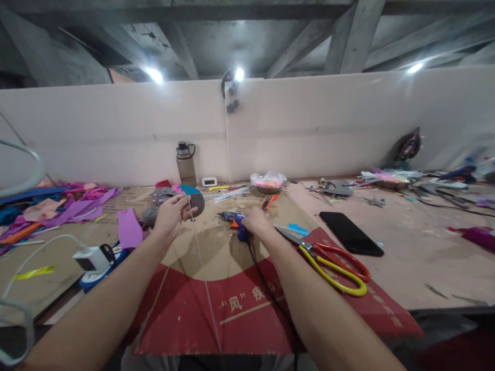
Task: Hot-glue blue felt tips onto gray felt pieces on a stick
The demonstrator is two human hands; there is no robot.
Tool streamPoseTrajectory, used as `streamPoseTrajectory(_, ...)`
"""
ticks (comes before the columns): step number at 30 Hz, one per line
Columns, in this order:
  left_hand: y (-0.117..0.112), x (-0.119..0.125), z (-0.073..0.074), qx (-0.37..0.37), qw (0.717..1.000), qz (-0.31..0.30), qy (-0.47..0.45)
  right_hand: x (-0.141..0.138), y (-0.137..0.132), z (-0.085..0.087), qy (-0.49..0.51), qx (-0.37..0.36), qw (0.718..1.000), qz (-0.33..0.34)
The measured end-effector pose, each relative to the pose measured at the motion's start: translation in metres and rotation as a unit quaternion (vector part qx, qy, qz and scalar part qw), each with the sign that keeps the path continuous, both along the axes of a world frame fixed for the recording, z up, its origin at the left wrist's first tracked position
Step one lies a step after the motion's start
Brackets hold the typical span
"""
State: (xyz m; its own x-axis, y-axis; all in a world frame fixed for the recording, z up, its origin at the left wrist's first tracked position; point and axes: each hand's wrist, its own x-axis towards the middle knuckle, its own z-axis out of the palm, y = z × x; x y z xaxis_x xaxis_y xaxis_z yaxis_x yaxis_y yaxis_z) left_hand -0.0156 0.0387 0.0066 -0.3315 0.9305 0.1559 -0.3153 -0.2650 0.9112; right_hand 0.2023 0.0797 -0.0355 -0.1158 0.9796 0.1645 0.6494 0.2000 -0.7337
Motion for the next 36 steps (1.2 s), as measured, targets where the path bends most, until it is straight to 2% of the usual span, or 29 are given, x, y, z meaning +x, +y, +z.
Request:
streamPoseTrajectory(3, 0.001, -0.001, -0.002, -0.001, 1.0, 0.005, 0.004, -0.004, -0.01, 0.003, -0.066, -0.009, 0.998, -0.022)
streamPoseTrajectory(6, 0.002, -0.002, -0.004, 0.004, 1.0, 0.016, 0.016, -0.008, -0.021, 0.004, -0.13, 0.017, 0.991, -0.01)
streamPoseTrajectory(9, 0.002, -0.001, -0.005, 0.013, 1.0, 0.016, 0.024, -0.01, -0.023, 0.003, -0.142, 0.012, 0.99, -0.003)
streamPoseTrajectory(11, 0.002, -0.001, -0.005, 0.008, 1.0, 0.013, 0.021, -0.009, -0.02, 0.003, -0.112, -0.026, 0.993, -0.007)
streamPoseTrajectory(15, 0.002, -0.002, -0.003, -0.006, 1.0, 0.004, -0.014, -0.009, -0.012, 0.008, 0.02, -0.097, 0.994, -0.052)
streamPoseTrajectory(21, 0.006, -0.006, -0.007, -0.036, 0.997, -0.007, -0.061, -0.014, -0.014, 0.022, 0.124, -0.075, 0.988, -0.053)
streamPoseTrajectory(24, 0.007, -0.006, -0.008, -0.041, 0.997, -0.006, -0.063, -0.018, -0.021, 0.03, 0.255, -0.022, 0.966, -0.016)
streamPoseTrajectory(26, 0.006, -0.004, -0.008, -0.043, 0.997, -0.004, -0.057, -0.021, -0.028, 0.036, 0.339, 0.006, 0.94, 0.035)
streamPoseTrajectory(28, 0.005, -0.003, -0.007, -0.043, 0.998, 0.0, -0.04, -0.025, -0.037, 0.041, 0.374, 0.023, 0.922, 0.097)
streamPoseTrajectory(32, 0.002, 0.001, -0.008, -0.022, 0.999, 0.003, 0.025, -0.031, -0.051, 0.047, 0.364, 0.053, 0.912, 0.183)
streamPoseTrajectory(36, 0.001, 0.003, -0.01, 0.005, 0.997, 0.006, 0.083, -0.033, -0.055, 0.042, 0.279, 0.106, 0.933, 0.2)
